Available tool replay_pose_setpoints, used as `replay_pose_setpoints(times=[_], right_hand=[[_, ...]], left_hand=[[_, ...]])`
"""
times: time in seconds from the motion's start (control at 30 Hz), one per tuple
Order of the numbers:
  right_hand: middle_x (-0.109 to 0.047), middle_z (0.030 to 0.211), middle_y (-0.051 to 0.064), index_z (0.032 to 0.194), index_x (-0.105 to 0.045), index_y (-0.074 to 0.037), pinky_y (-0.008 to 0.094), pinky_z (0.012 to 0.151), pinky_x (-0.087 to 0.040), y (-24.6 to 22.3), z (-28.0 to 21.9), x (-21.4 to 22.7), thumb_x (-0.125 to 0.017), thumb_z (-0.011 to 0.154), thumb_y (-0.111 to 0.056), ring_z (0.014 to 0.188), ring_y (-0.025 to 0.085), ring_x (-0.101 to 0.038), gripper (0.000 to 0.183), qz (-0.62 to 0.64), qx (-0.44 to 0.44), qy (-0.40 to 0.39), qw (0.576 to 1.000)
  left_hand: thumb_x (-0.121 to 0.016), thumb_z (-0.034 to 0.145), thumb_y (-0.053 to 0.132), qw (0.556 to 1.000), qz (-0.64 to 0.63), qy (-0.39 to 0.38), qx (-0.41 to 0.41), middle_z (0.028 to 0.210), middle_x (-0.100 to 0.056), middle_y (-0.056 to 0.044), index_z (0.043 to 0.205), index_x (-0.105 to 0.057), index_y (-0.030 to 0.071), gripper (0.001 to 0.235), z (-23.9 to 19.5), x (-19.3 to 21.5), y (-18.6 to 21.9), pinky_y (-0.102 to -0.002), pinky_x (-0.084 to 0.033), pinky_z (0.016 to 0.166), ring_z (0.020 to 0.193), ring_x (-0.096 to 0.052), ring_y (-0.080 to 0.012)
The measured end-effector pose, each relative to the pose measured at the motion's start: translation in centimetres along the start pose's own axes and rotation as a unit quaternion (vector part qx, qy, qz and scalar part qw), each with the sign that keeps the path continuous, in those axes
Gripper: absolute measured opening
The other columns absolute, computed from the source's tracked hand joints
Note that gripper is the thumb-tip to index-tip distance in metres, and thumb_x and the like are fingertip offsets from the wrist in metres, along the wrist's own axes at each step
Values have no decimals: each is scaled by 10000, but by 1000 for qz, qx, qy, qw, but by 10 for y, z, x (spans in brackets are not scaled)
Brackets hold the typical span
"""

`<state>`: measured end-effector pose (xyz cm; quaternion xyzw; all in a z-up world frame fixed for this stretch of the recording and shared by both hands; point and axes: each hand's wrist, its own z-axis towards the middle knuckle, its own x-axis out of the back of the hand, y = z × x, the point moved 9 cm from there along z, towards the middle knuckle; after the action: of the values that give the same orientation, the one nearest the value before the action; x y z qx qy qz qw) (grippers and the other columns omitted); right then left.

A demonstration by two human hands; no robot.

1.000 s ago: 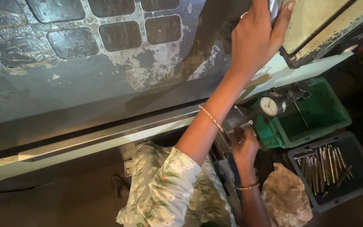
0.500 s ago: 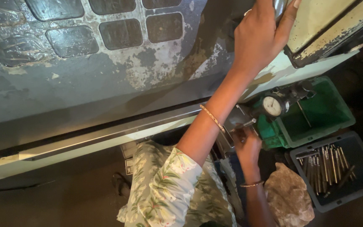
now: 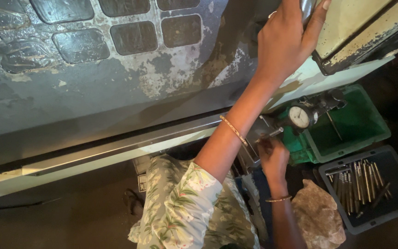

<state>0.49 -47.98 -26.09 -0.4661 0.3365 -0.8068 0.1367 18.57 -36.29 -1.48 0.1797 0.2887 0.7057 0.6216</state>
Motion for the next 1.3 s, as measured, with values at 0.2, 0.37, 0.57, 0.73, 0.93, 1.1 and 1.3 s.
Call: replay_pose_setpoints(times=[0.2,0.37,0.57,0.73,0.93,1.1,1.3], right_hand=[[-767,1050,173,1129,-720,0,351,771,-612,0,4,0,-729,839,15,920,275,-774,290,-8,10,-5,1000],[-768,1042,173,1112,-710,7,349,762,-617,8,8,-2,-728,842,31,924,263,-775,272,19,-5,-1,1000],[-760,1042,181,1104,-703,15,346,782,-620,11,12,-2,-734,844,42,940,272,-771,264,16,18,-4,1000],[-761,1067,182,1116,-707,11,350,802,-626,6,13,-1,-720,831,50,960,280,-774,288,18,27,2,999],[-758,1053,189,1123,-710,18,356,767,-617,5,17,0,-745,839,29,934,291,-774,286,-5,23,7,1000],[-761,1038,184,1116,-714,14,352,756,-616,9,17,0,-743,861,8,918,282,-777,257,-4,20,8,1000],[-760,1027,184,1112,-714,19,344,748,-618,14,18,-1,-744,868,2,902,275,-777,246,-2,12,8,1000]], left_hand=[[-527,1047,478,1000,-9,-19,5,947,-716,-121,1265,-490,75,460,2,-3,-1,-412,-588,666,826,-747,-332],[-520,1060,484,1000,-8,-12,2,977,-714,-129,1278,-483,85,456,1,0,0,-423,-587,692,874,-742,-351],[-536,1054,482,1000,-5,-12,12,943,-717,-117,1252,-491,85,446,0,-1,-1,-425,-583,684,848,-740,-348],[-531,1058,480,1000,-16,-10,3,942,-710,-114,1244,-487,86,438,1,0,0,-413,-587,674,842,-743,-338],[-527,1059,485,1000,-4,-3,-1,943,-709,-120,1241,-487,82,444,0,0,0,-417,-582,674,836,-740,-341],[-543,1060,471,1000,-4,-7,3,934,-712,-123,1211,-483,77,427,2,0,1,-417,-584,667,828,-742,-345],[-553,1056,447,1000,-10,1,-2,937,-712,-135,1266,-482,87,423,2,3,4,-431,-579,663,828,-737,-360]])
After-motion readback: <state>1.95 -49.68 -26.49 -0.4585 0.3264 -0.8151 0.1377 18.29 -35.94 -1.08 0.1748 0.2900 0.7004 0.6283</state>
